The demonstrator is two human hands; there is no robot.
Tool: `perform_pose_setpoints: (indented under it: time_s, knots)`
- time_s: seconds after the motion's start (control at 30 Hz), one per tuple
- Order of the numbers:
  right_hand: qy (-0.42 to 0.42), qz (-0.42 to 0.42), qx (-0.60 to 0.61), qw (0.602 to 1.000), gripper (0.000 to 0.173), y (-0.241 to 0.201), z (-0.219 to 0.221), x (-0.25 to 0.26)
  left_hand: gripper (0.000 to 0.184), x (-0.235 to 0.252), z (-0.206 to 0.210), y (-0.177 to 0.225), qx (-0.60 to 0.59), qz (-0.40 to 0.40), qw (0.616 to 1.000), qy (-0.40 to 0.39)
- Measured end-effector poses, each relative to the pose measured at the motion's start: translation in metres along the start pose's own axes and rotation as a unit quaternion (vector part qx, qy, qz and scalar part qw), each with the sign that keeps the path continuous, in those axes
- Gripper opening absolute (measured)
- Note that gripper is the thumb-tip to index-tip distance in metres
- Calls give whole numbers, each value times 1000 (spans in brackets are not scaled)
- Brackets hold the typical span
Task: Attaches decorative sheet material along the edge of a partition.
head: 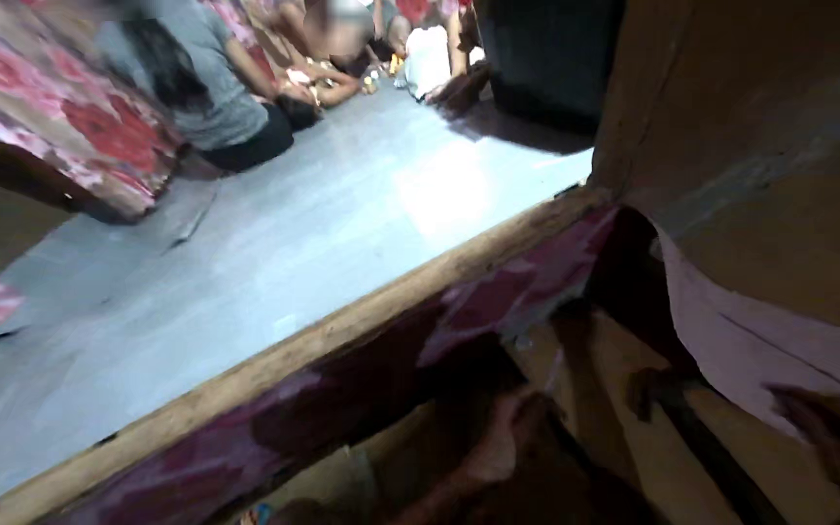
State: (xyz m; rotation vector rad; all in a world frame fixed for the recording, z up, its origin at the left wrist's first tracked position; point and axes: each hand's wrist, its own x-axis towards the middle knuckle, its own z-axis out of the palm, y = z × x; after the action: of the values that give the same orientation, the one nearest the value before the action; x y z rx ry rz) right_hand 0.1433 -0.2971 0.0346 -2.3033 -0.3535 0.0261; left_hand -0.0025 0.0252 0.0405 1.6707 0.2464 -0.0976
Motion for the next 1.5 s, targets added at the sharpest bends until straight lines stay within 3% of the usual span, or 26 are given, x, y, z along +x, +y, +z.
perform_pose_setpoints:
  time_s: [0.07,0.1,0.2,0.3,0.4,0.53,0.67,0.77,0.93,1.13,1.2,1.4,1.5]
  knots:
    - [-74,-192,76,976,31,-59,24,9,29,-11,-9,18,1,52,998,22]
    - [-113,-229,112,960,31,-88,36,14,31,-17,-13,27,5,79,996,31]
    - [-281,-244,159,914,36,-163,58,27,31,-40,-26,47,1,139,989,47]
    - [-369,-254,228,865,36,-211,77,28,30,-65,-36,53,-18,183,982,53]
    - [-362,-286,273,844,27,-246,90,15,29,-85,-46,54,-30,207,974,93]
    - [-335,-373,226,835,25,-285,107,-4,27,-118,-63,56,-53,209,959,183]
    - [-378,-450,191,787,26,-331,128,-17,27,-150,-83,55,-143,224,937,226]
    - [-422,-434,167,778,29,-369,148,-30,28,-177,-102,55,-92,237,916,309]
    - [-428,-465,182,753,26,-417,197,-45,39,-226,-136,39,17,215,908,360]
    - [-434,-528,215,697,26,-456,240,-105,33,-277,-178,12,-90,154,896,408]
    - [-421,-544,221,691,26,-467,259,-120,31,-289,-192,2,-44,163,891,422]
    - [-460,-490,309,673,24,-502,327,-167,28,-336,-235,-13,70,209,815,536]
    - [-476,-458,376,650,27,-525,362,-192,23,-358,-261,-22,127,187,766,602]
